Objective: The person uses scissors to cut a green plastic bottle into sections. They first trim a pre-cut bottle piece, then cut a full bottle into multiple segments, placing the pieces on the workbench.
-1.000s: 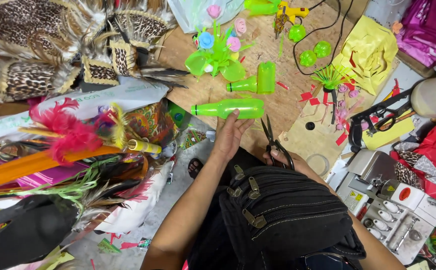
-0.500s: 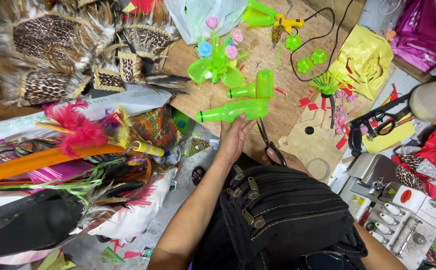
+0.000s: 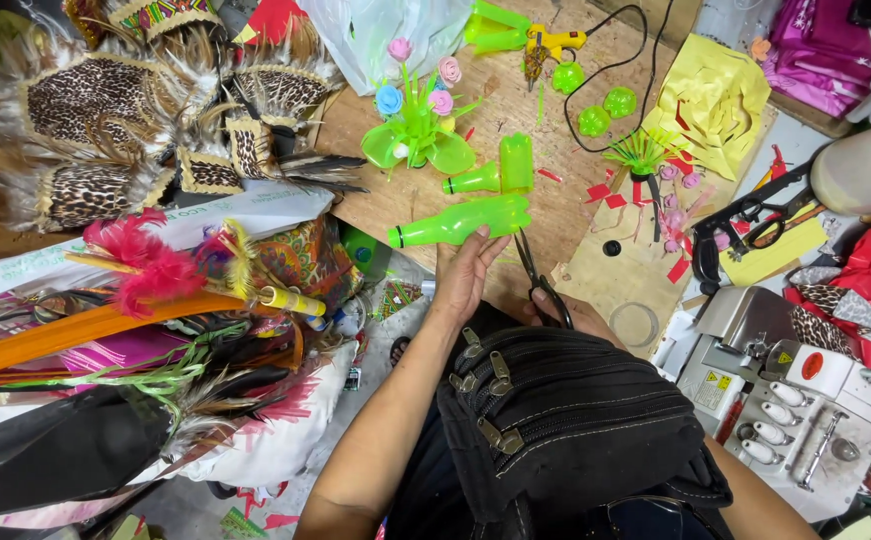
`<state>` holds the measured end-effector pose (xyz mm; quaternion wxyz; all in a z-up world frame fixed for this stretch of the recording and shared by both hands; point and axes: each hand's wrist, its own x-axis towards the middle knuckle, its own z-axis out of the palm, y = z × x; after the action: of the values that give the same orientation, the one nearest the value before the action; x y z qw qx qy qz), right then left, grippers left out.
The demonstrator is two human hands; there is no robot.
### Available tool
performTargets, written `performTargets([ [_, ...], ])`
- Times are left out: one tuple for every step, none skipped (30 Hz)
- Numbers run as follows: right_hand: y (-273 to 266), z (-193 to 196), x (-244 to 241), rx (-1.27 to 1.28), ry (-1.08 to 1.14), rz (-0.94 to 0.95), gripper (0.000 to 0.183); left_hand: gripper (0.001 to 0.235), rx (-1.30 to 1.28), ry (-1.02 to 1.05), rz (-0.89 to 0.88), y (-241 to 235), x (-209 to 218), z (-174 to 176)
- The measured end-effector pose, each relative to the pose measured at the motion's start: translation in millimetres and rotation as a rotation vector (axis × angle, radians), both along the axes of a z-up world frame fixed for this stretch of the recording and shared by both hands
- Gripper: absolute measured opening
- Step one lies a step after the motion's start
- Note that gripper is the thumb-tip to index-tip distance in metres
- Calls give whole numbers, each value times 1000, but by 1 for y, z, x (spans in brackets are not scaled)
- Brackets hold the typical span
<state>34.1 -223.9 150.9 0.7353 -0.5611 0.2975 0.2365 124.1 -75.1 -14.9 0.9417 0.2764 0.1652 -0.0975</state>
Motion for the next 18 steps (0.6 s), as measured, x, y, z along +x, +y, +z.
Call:
performTargets([
  [0, 0, 0, 2, 0, -1, 41, 39, 2, 0, -1, -1, 0, -7],
  [0, 1, -1, -4, 1, 5, 40, 39, 10, 6, -3, -1, -1, -15],
  [0, 1, -1, -10, 2, 12, 40, 39, 18, 10, -4, -2, -1, -22],
  [-1, 2, 0, -9, 1, 11, 40, 39, 19, 10, -5, -2, -1, -17],
  [-1, 3, 2, -31, 11, 45, 42, 39, 17, 19, -4, -2, -2, -13],
  [-2, 4, 3, -53, 21, 79, 44, 38, 14, 28, -3, -2, -2, -8],
  [-1, 3, 1, -52, 21, 79, 44, 38, 16, 28, -3, -2, -3, -1],
  [-1, 2, 0, -35, 19, 60, 45, 38, 7, 31, 7, -2, -4, 7],
  [0, 1, -1, -19, 16, 41, 47, 37, -3, 34, 16, -2, -4, 14],
  [1, 5, 0, -19, 15, 40, 47, 37, -3, 33, 14, -2, -4, 21],
  [2, 8, -1, -25, 17, 39, 47, 35, -13, 33, 20, -1, -4, 28],
  [3, 12, -1, -32, 19, 39, 47, 34, -23, 33, 25, 0, -5, 35],
  [3, 10, -1, -30, 18, 38, 47, 34, -22, 32, 25, 1, -5, 34],
  [2, 9, -2, -34, 19, 45, 47, 34, -15, 39, 17, 1, -5, 34],
  [1, 7, -3, -38, 20, 51, 46, 35, -9, 45, 8, 1, -5, 34],
  [1, 9, -2, -38, 18, 49, 46, 35, -8, 44, 7, 1, -5, 35],
  [1, 11, -1, -65, 35, 61, 47, 35, -4, 49, 5, 1, -5, 36],
  [1, 13, 0, -92, 51, 74, 47, 35, 1, 54, 4, 1, -5, 37],
])
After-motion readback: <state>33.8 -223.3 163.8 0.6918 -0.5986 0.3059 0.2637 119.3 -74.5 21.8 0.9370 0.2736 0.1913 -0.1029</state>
